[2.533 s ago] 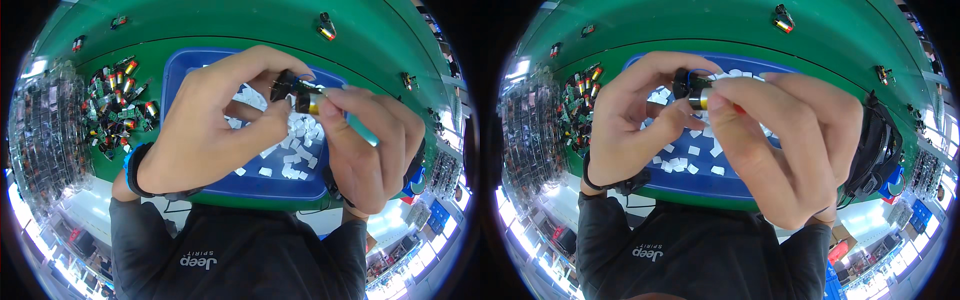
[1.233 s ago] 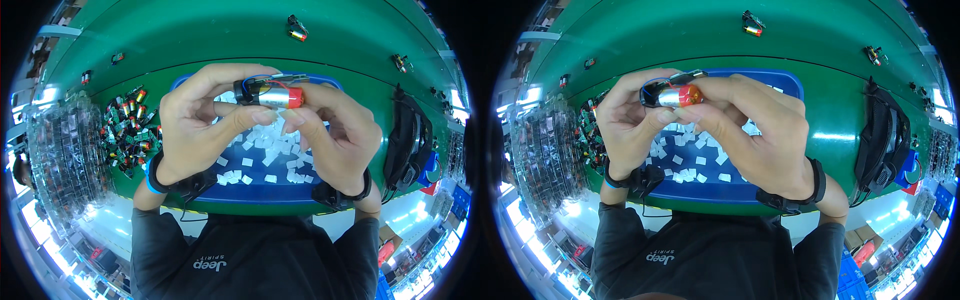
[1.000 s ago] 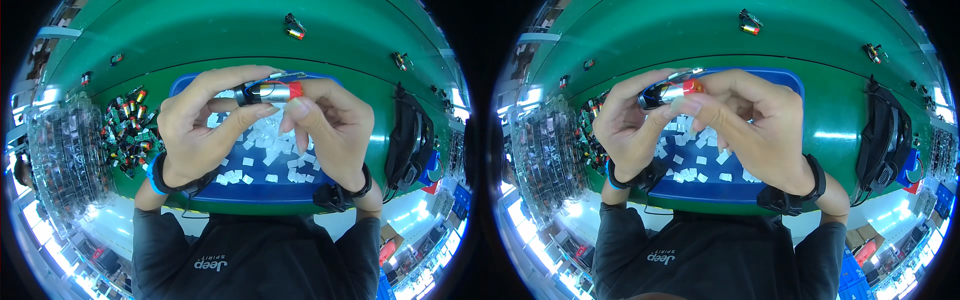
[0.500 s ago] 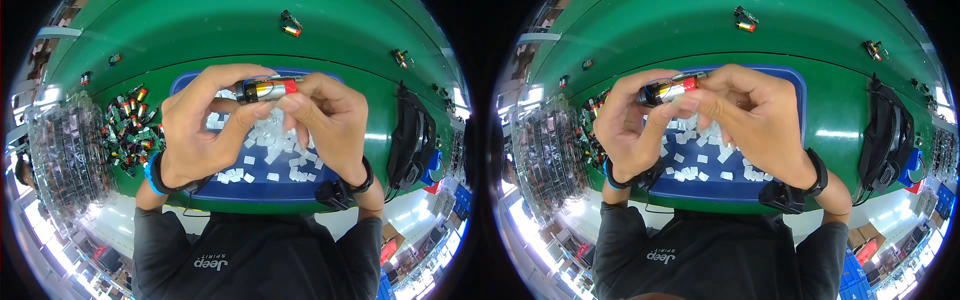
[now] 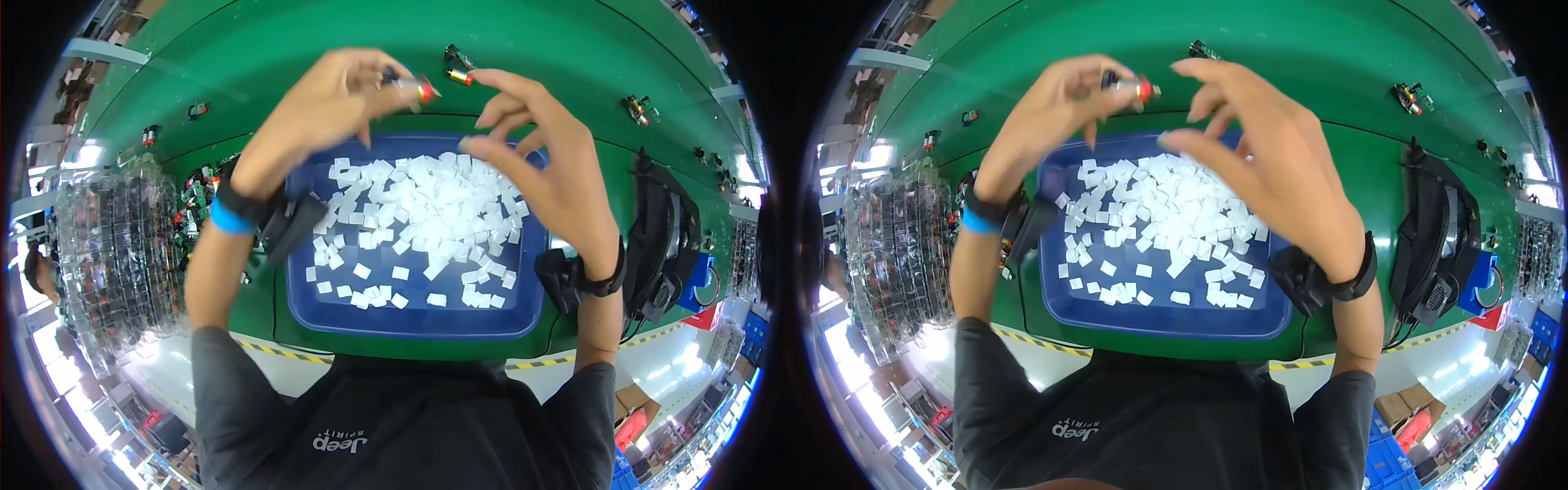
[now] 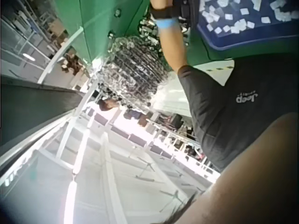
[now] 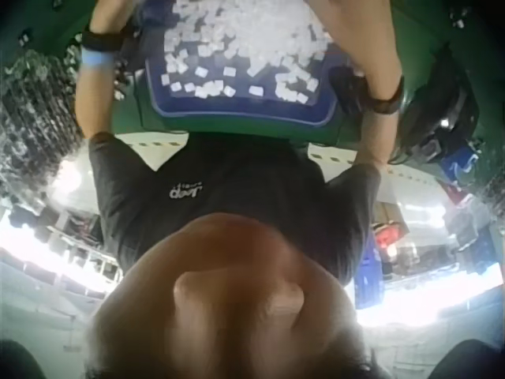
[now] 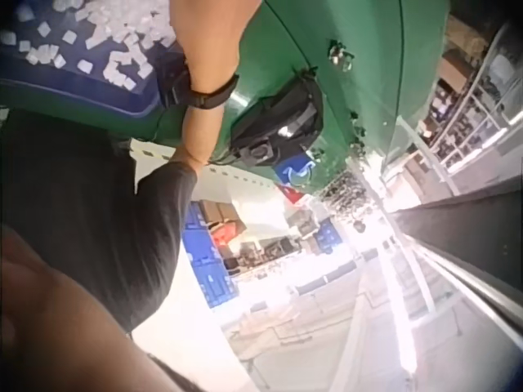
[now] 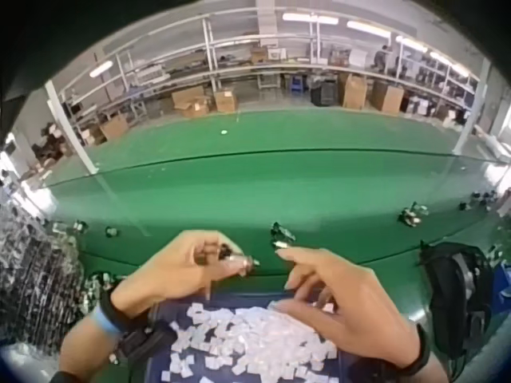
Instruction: Assembling electronic components by inserting small white pieces into cylindrical casings on an assembly line.
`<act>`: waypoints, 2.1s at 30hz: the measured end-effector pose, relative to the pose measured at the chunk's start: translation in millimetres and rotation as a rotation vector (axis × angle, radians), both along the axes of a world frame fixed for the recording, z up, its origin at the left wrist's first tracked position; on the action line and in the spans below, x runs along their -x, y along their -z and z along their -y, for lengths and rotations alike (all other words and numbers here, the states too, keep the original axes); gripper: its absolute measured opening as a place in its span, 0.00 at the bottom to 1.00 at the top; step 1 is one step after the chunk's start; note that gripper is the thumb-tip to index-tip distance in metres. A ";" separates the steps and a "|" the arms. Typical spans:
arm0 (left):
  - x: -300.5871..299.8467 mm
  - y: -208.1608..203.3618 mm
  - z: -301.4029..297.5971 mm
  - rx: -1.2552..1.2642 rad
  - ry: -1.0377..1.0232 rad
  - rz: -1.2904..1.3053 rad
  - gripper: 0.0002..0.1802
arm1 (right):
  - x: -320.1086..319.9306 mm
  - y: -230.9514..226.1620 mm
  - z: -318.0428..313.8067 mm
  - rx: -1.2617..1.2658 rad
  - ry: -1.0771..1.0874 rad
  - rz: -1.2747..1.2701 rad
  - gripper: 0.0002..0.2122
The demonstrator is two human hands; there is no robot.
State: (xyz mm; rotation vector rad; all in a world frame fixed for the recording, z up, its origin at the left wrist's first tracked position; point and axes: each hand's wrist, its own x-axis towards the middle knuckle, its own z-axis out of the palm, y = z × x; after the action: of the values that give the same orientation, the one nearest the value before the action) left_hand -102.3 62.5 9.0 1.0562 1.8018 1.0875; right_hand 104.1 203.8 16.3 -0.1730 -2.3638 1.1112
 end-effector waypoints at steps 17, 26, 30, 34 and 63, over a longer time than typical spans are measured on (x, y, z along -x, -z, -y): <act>43.3 61.9 -122.9 0.113 0.244 -0.518 0.23 | -9.5 10.1 -43.2 -0.135 0.259 0.041 0.12; -46.1 -23.3 10.2 -0.257 0.135 -0.190 0.17 | -9.4 -9.6 -5.1 0.040 -0.022 0.121 0.09; -65.6 -26.5 33.3 -0.252 -0.068 0.036 0.15 | -8.6 -8.8 13.3 0.000 -0.107 -0.011 0.08; -61.2 -20.0 47.3 -0.328 -0.063 -0.054 0.16 | -7.4 -10.5 24.4 -0.022 -0.134 -0.066 0.09; -62.8 -12.5 48.4 -0.135 0.027 -0.106 0.15 | -1.6 2.3 15.0 -0.042 0.097 0.094 0.10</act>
State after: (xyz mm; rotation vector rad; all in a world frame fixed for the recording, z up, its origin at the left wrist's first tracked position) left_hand -39.5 14.2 21.5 1.2353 1.8112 1.1697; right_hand 105.6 188.8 14.1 -0.3279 -2.4318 1.0279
